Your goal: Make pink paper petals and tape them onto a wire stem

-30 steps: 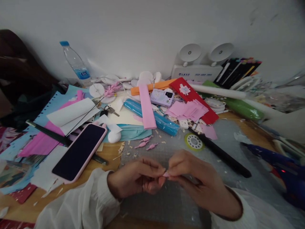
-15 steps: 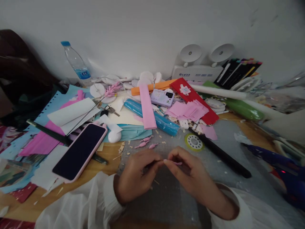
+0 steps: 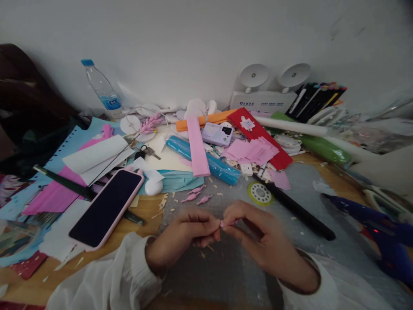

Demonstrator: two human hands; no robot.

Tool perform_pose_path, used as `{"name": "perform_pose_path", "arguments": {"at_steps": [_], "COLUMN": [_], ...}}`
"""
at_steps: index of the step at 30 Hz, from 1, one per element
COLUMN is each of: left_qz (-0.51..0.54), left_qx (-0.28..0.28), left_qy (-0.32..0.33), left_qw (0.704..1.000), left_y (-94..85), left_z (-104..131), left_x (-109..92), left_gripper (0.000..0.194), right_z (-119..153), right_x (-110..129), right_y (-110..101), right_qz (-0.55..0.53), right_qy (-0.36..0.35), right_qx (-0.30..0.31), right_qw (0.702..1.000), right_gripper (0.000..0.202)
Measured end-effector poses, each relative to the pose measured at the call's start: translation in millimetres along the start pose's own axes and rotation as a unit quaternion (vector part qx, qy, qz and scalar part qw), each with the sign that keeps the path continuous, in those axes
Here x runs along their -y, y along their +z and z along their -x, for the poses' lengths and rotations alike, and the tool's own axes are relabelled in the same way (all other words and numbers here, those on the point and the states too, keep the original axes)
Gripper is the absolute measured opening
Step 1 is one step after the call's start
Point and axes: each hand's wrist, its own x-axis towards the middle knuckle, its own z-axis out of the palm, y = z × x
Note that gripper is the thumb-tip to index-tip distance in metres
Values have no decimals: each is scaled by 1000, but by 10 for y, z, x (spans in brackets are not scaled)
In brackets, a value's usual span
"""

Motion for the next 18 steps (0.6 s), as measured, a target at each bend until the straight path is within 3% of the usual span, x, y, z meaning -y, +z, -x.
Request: {"name": "perform_pose_path", "arguments": {"at_steps": [5,8,11,13,18], "left_qz": [181,205,102,10,-116], "left_qx": [97,126,10,-53,-71], "left_qy": [-99,-130,-41,22,137], "left_qw": [974,962,994,998,981], "left_y": [-92,-111,-60,-5,71], "left_z": [-29,-37,-36,-31,-18], "left_x": [81,94,70,48,30], "left_gripper": [23,30,41,44,27], "right_z": [-10,-25,-34,-31,-5], "right_x": [-36,-32,-30,-41,-82], "right_y": [-57,-93,-121,-122,-70], "right_qz": [45,73,88,91,85], "right_qy": [-96,-140,-132,-119,-107], "right_qx": [27,17,4,4,22], "right_qw": [994,987,987,989,990], "right_gripper": [14,21,24,25,27]}}
